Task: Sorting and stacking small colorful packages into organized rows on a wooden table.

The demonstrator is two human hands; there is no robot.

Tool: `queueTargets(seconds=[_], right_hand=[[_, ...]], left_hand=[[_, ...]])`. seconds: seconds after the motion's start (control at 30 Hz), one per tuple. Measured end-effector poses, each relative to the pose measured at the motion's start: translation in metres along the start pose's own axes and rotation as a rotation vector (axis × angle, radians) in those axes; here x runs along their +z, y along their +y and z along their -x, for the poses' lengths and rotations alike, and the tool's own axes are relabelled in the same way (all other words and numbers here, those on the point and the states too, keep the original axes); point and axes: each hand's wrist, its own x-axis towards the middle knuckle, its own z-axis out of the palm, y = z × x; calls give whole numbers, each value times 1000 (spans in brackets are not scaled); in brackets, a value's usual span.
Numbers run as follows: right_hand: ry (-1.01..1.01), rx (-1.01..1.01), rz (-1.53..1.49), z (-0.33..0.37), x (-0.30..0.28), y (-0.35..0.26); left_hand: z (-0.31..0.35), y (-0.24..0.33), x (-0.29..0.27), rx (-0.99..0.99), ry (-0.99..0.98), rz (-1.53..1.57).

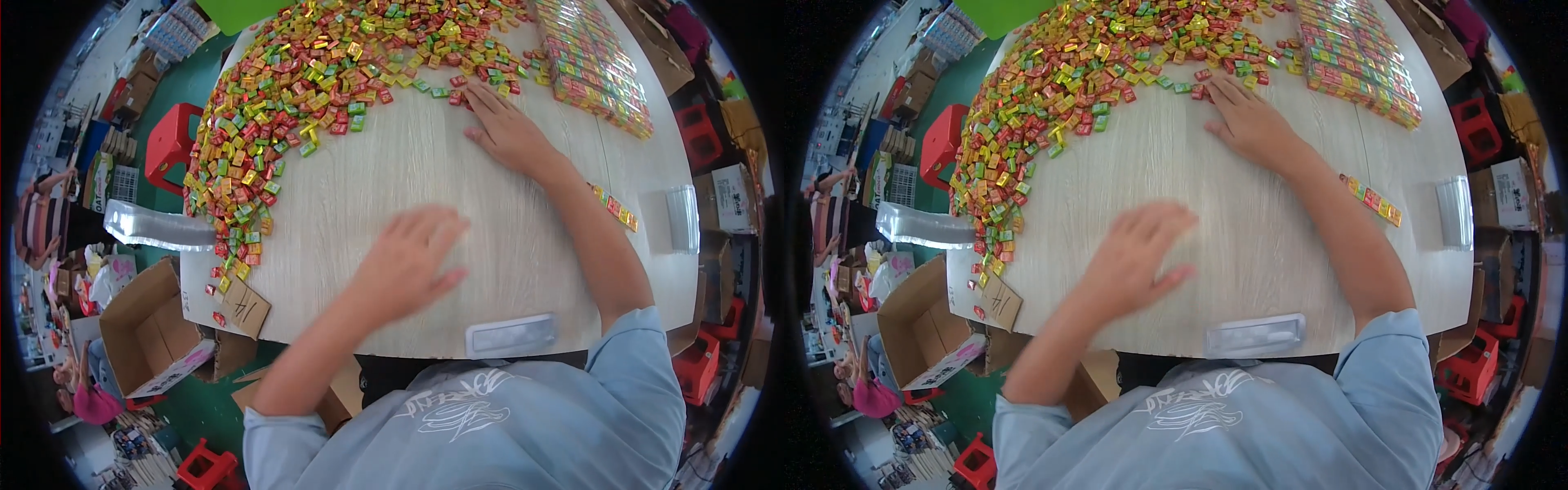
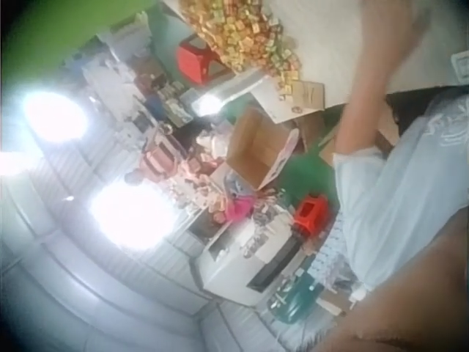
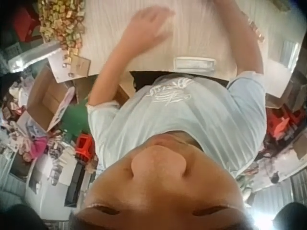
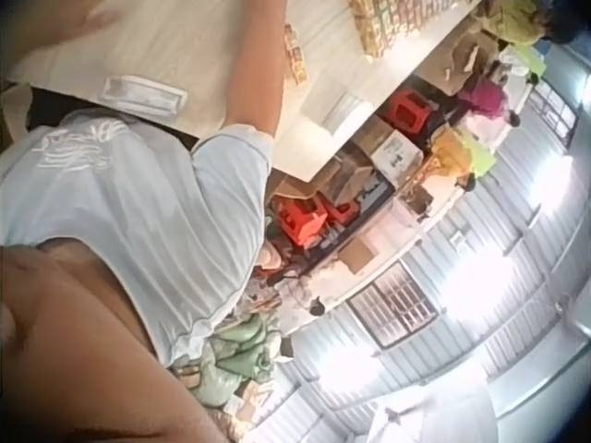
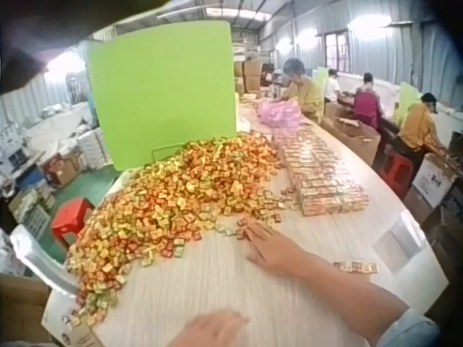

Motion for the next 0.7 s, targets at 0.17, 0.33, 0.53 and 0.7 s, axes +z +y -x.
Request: queueTargets(seconds=[0.17,0.33,0.53,0.7], right_hand=[[-67,-28,-38,30,-15,-8],[23,-39,-49,35,-6,-9],[67,-8,-138,42,-8,-10],[88,-18,-110,38,-10,-11]], left_hand=[[-95,-83,9,15,87,-277],[-157,-133,13,16,217,-517],[-160,-143,17,-31,15,-420],[-150,-126,12,2,-54,-452]])
